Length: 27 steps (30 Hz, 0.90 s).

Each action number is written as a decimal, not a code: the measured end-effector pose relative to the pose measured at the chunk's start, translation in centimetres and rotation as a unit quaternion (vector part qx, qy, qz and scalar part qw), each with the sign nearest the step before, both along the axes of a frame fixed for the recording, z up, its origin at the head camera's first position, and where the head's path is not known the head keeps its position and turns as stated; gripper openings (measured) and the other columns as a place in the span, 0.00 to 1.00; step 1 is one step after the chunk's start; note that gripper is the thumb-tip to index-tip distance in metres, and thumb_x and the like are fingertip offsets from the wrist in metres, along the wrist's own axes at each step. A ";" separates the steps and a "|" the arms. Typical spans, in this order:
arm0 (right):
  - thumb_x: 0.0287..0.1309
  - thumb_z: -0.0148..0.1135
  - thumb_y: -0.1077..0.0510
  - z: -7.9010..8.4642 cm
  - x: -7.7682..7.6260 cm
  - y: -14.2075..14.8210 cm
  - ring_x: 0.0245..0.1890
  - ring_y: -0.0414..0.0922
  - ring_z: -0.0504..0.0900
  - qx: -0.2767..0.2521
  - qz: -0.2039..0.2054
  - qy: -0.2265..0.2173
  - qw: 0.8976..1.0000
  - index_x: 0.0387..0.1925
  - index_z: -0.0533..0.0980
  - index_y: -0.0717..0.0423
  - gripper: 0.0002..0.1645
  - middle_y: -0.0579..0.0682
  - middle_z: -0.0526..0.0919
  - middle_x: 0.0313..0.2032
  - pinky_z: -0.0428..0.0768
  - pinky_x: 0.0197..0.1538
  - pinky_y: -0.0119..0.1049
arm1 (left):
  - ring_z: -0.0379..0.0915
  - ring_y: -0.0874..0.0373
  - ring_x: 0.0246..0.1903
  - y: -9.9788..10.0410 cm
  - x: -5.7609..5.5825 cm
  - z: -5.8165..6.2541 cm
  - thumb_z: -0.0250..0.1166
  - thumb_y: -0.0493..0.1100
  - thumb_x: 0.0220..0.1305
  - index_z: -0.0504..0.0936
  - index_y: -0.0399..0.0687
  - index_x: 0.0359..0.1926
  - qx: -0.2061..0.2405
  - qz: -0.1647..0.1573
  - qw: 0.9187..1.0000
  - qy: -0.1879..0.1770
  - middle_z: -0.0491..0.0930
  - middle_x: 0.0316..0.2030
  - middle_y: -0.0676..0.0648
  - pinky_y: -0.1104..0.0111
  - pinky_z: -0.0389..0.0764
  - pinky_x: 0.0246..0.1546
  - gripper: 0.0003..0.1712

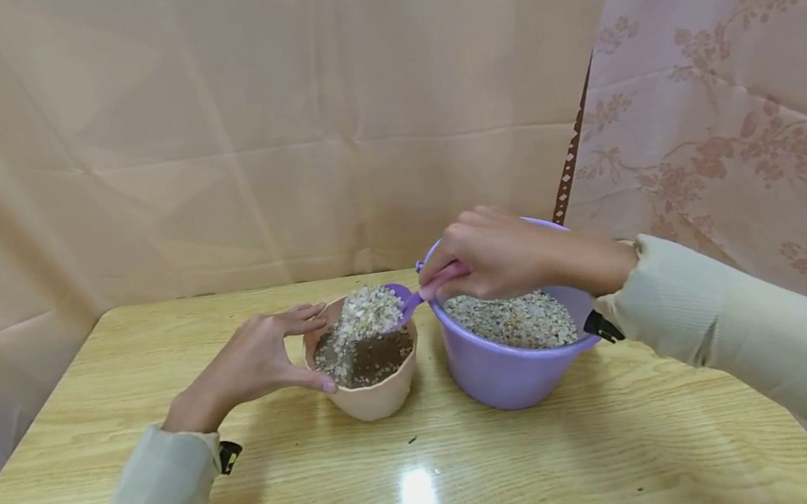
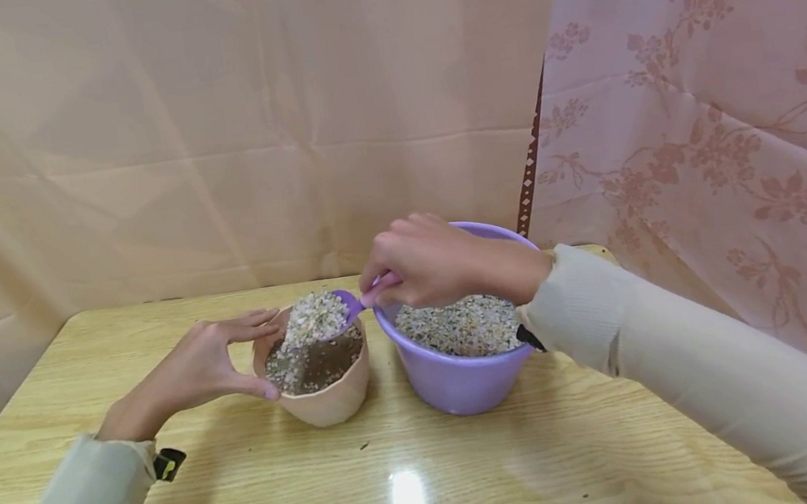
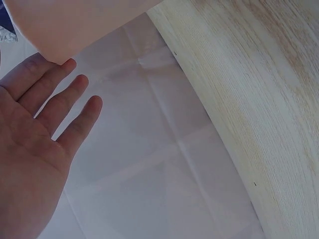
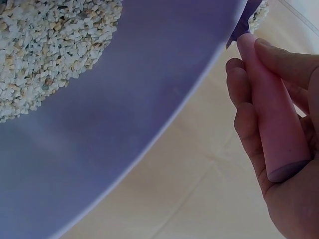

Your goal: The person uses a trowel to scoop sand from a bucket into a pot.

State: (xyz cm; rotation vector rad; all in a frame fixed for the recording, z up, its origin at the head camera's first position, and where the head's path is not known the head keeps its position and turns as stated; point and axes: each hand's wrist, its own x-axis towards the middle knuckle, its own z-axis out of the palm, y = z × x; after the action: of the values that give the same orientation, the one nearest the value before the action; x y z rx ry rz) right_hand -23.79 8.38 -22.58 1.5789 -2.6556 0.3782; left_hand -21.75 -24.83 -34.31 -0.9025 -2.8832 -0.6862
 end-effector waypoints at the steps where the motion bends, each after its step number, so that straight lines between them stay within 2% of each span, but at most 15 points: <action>1: 0.60 0.70 0.51 0.0 0.0 -0.1 0.15 0.32 0.63 0.002 -0.001 -0.001 1.000 0.34 0.88 0.38 0.03 0.29 0.74 0.16 0.62 0.22 0.33 | 0.67 0.64 0.21 0.0 0.0 0.0 0.76 0.72 0.38 0.80 0.46 0.61 -0.001 -0.001 1.000 0.001 0.71 0.67 0.44 0.56 0.71 0.44 0.52; 2: 0.60 0.70 0.51 0.1 0.0 -0.1 0.15 0.32 0.63 0.004 -0.002 -0.002 1.000 0.34 0.88 0.38 0.03 0.29 0.74 0.17 0.62 0.21 0.33 | 0.59 0.66 0.17 0.0 0.0 0.0 0.76 0.72 0.38 0.80 0.47 0.61 0.000 -0.001 1.000 -0.002 0.70 0.67 0.45 0.57 0.71 0.43 0.52; 3: 0.61 0.70 0.52 0.1 0.0 -0.2 0.15 0.33 0.63 0.005 -0.002 -0.003 1.000 0.34 0.88 0.38 0.03 0.29 0.74 0.16 0.62 0.21 0.33 | 0.56 0.67 0.16 0.0 0.0 0.0 0.76 0.72 0.38 0.81 0.47 0.60 -0.001 -0.001 1.000 -0.002 0.70 0.67 0.45 0.57 0.71 0.43 0.51; 7: 0.61 0.70 0.52 0.1 0.1 -0.5 0.15 0.32 0.63 0.013 -0.006 -0.004 1.000 0.33 0.87 0.39 0.03 0.30 0.72 0.15 0.62 0.21 0.33 | 0.48 0.69 0.13 -0.1 0.1 0.0 0.76 0.72 0.39 0.81 0.47 0.60 -0.003 -0.002 1.000 0.000 0.71 0.67 0.45 0.59 0.72 0.42 0.51; 11: 0.61 0.70 0.52 0.2 0.0 -0.6 0.15 0.32 0.63 0.019 -0.008 -0.003 1.000 0.31 0.87 0.38 0.04 0.30 0.73 0.15 0.62 0.21 0.33 | 0.44 0.70 0.12 0.0 0.1 0.1 0.76 0.72 0.39 0.81 0.48 0.61 -0.001 -0.003 1.000 -0.004 0.70 0.67 0.44 0.61 0.72 0.37 0.50; 17: 0.60 0.70 0.53 0.3 0.1 -0.6 0.15 0.33 0.64 0.026 -0.015 -0.002 1.000 0.31 0.87 0.38 0.04 0.30 0.76 0.16 0.62 0.22 0.34 | 0.43 0.70 0.12 0.1 0.1 0.3 0.76 0.72 0.40 0.80 0.47 0.61 -0.003 -0.003 1.000 -0.004 0.70 0.67 0.43 0.64 0.69 0.31 0.51; 27: 0.62 0.69 0.53 0.3 0.2 -0.9 0.14 0.33 0.65 0.044 -0.017 -0.007 0.999 0.29 0.87 0.40 0.06 0.30 0.77 0.17 0.63 0.21 0.33 | 0.46 0.70 0.13 0.2 0.3 0.2 0.75 0.73 0.40 0.77 0.45 0.64 -0.012 0.002 1.000 0.004 0.72 0.66 0.44 0.59 0.72 0.39 0.55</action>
State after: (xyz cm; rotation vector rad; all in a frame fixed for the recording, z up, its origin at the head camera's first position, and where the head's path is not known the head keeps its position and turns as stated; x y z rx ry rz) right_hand -23.58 7.49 -22.23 1.5582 -2.7408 0.2758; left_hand -21.47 -24.68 -34.10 -0.8994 -2.8917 -0.6468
